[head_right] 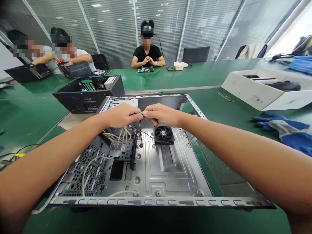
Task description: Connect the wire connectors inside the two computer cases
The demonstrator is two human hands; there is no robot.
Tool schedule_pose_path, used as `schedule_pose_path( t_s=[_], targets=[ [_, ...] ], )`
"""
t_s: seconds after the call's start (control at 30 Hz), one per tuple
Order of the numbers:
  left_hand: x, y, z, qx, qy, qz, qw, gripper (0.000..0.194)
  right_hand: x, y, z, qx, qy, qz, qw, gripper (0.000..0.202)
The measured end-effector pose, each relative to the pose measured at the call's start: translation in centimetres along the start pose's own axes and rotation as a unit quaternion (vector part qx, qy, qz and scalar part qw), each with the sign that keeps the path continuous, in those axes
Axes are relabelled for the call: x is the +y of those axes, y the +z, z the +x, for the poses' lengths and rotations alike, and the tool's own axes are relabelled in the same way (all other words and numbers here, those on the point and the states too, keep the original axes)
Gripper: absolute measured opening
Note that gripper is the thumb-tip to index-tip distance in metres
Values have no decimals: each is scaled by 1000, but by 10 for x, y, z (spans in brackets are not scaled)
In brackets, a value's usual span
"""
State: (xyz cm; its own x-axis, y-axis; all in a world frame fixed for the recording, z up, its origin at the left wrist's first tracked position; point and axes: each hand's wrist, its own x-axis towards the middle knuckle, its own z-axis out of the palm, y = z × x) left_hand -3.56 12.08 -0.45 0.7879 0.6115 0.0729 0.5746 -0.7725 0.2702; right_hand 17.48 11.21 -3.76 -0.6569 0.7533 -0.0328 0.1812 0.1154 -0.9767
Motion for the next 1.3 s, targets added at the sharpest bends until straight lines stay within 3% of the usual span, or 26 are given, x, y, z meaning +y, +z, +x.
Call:
schedule_pose_path(
  t_s=[1.3],
  targets=[
    [-2,0,0,-3,4,-6,1000,33,3,0,1,-8,-1,12,1000,25]
  ],
)
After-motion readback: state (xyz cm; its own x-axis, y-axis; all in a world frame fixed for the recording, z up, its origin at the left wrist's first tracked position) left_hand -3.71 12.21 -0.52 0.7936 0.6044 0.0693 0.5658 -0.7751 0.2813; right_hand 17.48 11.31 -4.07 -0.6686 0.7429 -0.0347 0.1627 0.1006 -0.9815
